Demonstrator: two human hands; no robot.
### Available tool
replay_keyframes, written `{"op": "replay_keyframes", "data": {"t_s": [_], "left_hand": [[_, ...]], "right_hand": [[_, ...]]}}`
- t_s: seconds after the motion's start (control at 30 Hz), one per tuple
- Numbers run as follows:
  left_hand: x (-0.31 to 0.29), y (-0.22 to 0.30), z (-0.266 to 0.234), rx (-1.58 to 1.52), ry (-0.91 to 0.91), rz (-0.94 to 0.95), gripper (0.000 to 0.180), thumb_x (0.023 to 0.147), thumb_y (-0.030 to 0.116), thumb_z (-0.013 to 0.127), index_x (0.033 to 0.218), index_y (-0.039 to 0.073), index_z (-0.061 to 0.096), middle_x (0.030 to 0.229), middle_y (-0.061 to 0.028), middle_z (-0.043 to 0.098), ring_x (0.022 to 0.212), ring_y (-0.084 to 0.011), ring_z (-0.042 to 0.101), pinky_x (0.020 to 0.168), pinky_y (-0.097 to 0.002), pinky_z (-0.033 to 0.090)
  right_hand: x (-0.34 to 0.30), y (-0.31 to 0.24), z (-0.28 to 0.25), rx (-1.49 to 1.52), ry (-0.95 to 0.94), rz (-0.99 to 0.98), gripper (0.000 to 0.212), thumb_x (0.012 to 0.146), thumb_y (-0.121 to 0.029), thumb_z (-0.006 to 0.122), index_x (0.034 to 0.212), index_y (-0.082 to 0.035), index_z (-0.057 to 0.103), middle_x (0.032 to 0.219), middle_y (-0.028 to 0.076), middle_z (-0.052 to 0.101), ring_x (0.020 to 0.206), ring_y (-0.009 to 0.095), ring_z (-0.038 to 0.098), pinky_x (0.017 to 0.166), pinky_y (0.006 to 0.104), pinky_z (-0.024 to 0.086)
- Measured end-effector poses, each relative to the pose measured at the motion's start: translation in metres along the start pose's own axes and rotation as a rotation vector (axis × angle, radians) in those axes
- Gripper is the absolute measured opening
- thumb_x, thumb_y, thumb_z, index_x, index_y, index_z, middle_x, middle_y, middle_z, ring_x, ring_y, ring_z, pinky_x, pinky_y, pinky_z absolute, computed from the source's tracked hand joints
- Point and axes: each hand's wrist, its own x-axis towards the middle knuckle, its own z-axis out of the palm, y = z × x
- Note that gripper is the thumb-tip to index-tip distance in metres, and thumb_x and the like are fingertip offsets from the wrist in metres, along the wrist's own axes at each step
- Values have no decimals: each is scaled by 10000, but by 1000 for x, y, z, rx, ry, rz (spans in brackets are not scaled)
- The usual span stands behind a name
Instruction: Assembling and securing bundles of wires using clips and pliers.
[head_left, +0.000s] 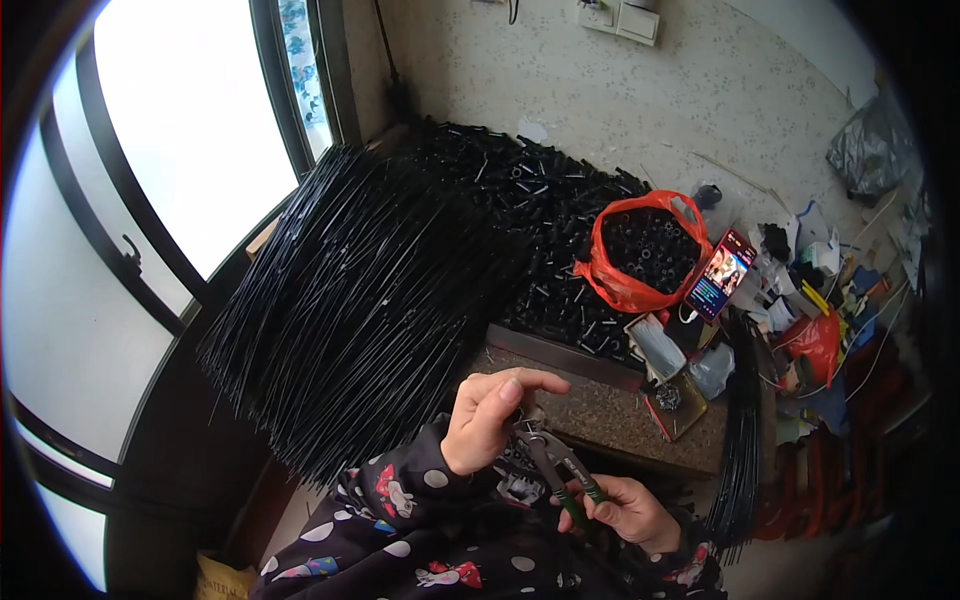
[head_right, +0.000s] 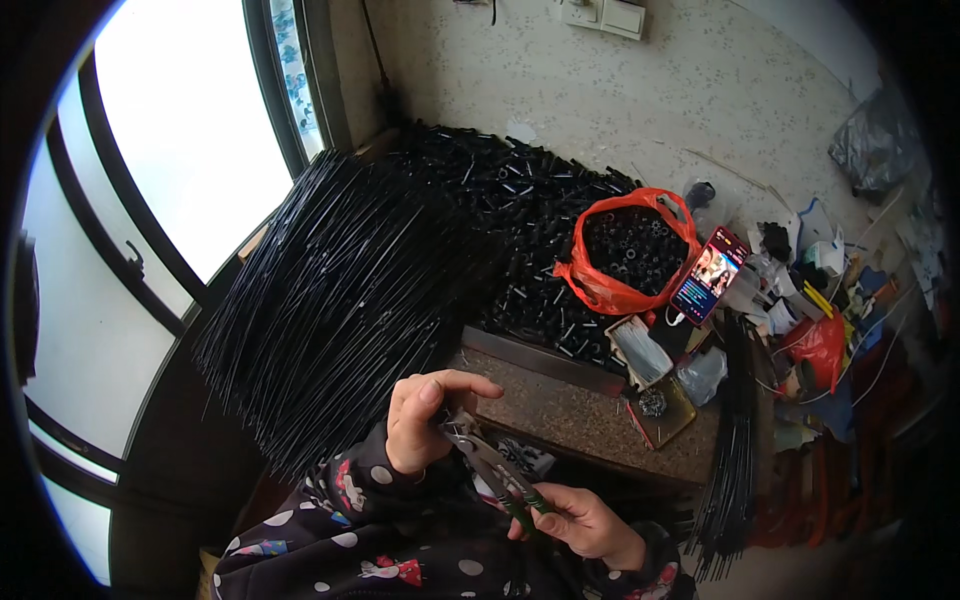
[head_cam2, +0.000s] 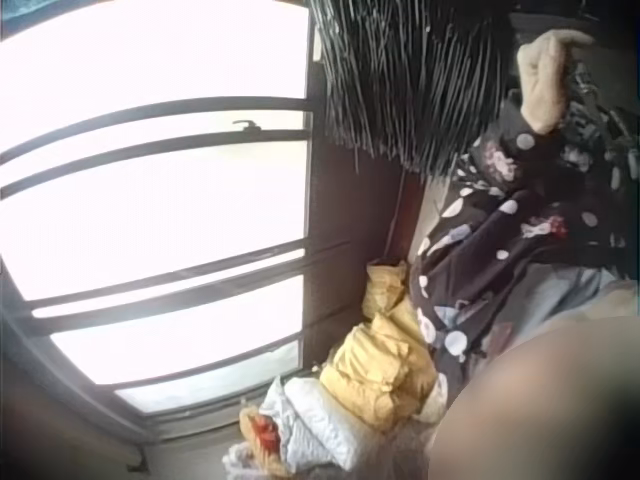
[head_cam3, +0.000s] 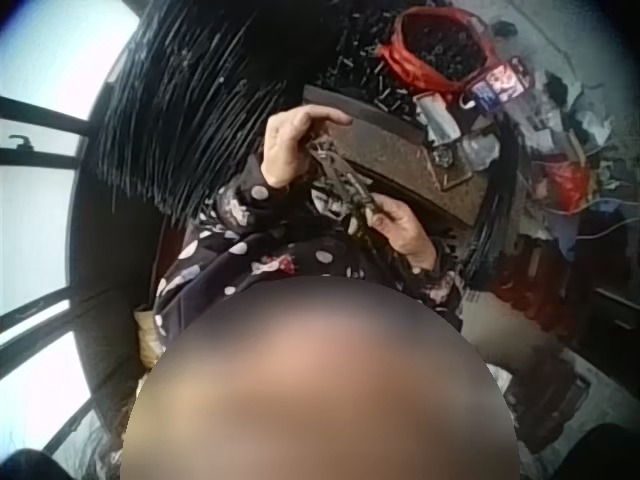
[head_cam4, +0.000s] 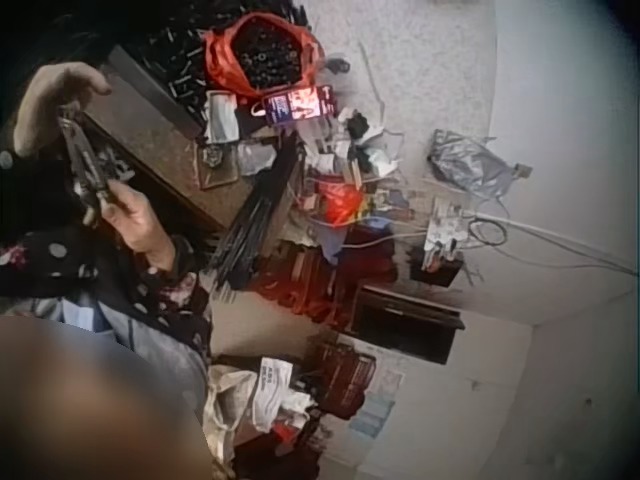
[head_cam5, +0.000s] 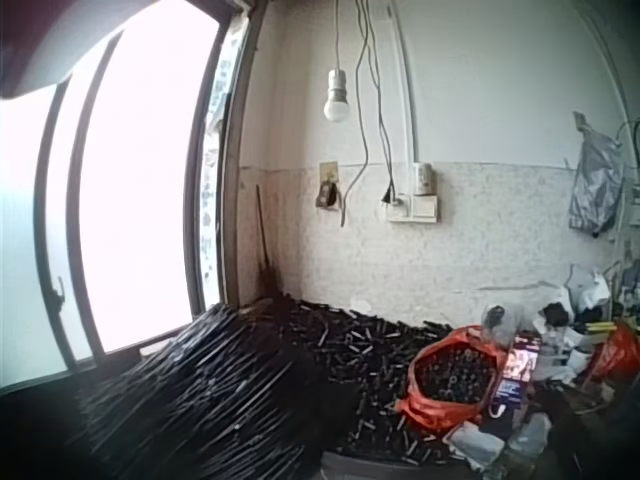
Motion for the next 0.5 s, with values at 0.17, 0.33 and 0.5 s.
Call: {"op": "replay_keyframes", "data": {"t_s": [0.17, 0.33, 0.5], "left_hand": [[0, 0, -4, -64, -49, 15, 505, 879, 367, 379, 963, -73, 614, 592, -9, 507, 539, -53, 402, 512, -211, 290], [-4, -2, -5, -101, -86, 34, 419, 912, 298, 385, 990, -46, 613, 649, -7, 550, 599, -36, 442, 548, -197, 331], [-1, 3, 0, 106, -25, 73, 422, 893, 300, 408, 1003, -58, 602, 634, -15, 570, 591, -47, 488, 548, -193, 367]], "right_hand": [[1, 10, 5, 71, 5, 11, 399, 925, -259, 456, 1218, 11, 440, 1022, 123, 575, 902, 162, 561, 841, 291, 417], [-3, 0, 1, 76, 42, 285, 429, 866, -154, 567, 1245, -27, 411, 867, 86, 610, 733, 145, 597, 694, 236, 458], [13, -17, 22, -1066, 532, -10, 711, 623, -82, 701, 1246, -31, 364, 846, 142, 571, 681, 211, 570, 611, 322, 463]]}}
